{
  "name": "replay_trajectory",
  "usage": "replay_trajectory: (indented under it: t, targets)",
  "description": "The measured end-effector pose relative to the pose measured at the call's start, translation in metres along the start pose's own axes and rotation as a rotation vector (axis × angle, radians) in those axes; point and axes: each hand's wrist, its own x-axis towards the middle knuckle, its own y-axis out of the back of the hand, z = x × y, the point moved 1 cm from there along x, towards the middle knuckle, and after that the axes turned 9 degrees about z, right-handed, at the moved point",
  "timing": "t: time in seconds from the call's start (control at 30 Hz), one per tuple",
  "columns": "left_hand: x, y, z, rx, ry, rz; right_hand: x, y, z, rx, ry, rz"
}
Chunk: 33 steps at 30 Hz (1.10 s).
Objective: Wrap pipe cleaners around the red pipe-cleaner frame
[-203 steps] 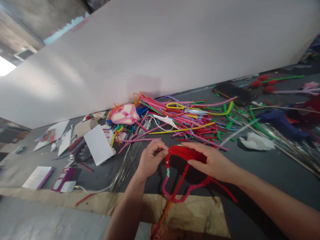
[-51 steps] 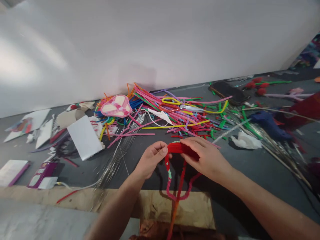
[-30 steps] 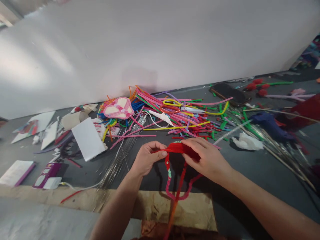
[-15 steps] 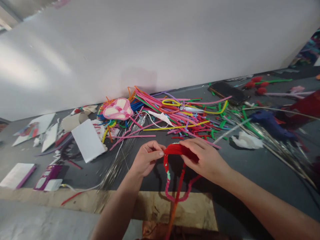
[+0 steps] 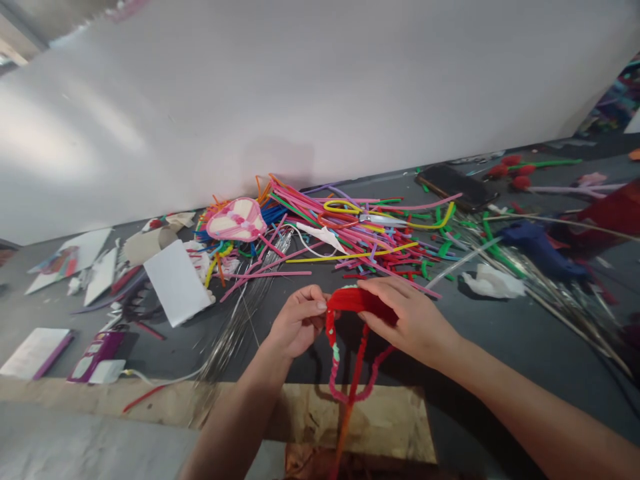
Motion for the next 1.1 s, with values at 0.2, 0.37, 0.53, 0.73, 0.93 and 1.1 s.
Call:
replay_trajectory:
  t: [0.2, 0.37, 0.53, 0.73, 0.93, 1.1]
  targets:
    - [-0.001, 0.004, 0.015, -0.087, -0.067, 0.103, 0.007, 0.02, 0.004, 0.018, -0.12, 0.165]
    - [0.0, 0.011, 0.023, -0.166, -0.114, 0.149, 0.01, 0.035, 0.011, 0.105, -0.311, 0.378]
    - [0.002, 0.015, 0.022, -0.24, -0.142, 0.149, 0.012, 0.04, 0.006, 0.274, -0.409, 0.497]
    - [0.0, 0.005, 0.017, -0.268, -0.158, 0.177, 0.006, 0.02, -0.02, 0.588, -0.398, 0.043]
    - [-0.005, -0.002, 0.018, -0.176, -0.159, 0.216, 0.003, -0.019, -0.044, 0.657, -0.369, -0.123]
    - [-0.017, -0.003, 0.019, -0.194, -0.25, 0.242, 0.009, -0.03, -0.055, 0.59, -0.344, -0.04]
